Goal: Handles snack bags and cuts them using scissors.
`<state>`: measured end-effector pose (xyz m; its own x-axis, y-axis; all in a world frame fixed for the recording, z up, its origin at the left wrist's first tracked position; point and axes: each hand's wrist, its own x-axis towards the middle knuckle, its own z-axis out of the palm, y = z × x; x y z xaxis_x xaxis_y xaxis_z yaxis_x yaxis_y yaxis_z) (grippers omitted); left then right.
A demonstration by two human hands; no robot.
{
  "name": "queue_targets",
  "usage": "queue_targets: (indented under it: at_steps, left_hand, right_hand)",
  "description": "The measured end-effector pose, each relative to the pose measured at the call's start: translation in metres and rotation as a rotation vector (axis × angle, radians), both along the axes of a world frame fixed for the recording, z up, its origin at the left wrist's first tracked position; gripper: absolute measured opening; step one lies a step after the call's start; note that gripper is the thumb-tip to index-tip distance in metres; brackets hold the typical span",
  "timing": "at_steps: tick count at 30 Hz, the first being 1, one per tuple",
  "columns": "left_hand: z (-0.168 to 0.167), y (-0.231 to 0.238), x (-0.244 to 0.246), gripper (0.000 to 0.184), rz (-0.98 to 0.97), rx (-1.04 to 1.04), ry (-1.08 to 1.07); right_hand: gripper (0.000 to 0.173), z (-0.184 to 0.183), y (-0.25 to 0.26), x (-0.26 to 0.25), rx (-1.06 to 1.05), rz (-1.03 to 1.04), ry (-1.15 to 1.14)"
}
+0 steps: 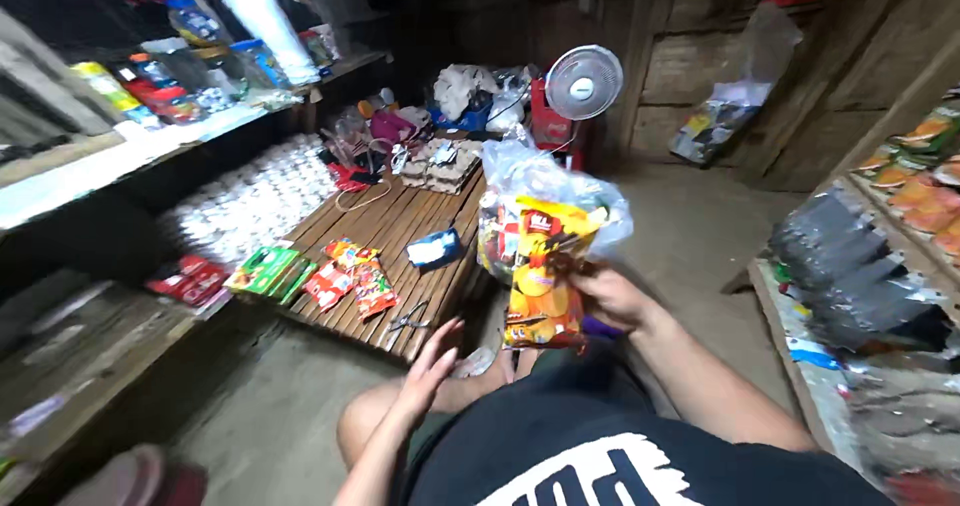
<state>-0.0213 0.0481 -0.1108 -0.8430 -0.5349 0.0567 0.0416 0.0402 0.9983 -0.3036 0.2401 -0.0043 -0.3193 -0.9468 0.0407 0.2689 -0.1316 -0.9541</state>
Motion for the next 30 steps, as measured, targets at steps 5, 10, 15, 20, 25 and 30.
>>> queue_targets:
  at_steps: [5,10,15,20,25,30]
  left_hand:
    - [0.045,0.042,-0.027,0.082,-0.118,0.394,0.086]
    - [0.035,0.052,-0.032,0.028,0.169,0.703,-0.039]
    - [0.033,0.045,-0.016,0.04,0.259,0.558,0.011]
    - [0.036,0.041,-0.016,0.035,0.275,0.612,-0.026]
    - [0.058,0.053,-0.017,0.026,0.287,0.714,-0.025]
    - [0.068,0.077,-0.02,0.026,0.239,0.78,-0.023]
  right_hand:
    - [0.028,-0.055,-0.038,0.054,0.278,0.336,-0.06]
    - [0.046,-0.076,-0.048,0.032,0.43,0.213,0.645]
    - [0.047,-0.098,-0.028,-0.044,0.509,-0.078,1.16]
    - [0.064,-0.124,-0.015,-0.063,0.71,-0.004,1.109]
    - [0.069,-0.176,-0.018,-0.055,0.86,-0.09,1.086]
    - [0.054,-0.171,-0.022,-0.085,0.833,-0.201,1.038]
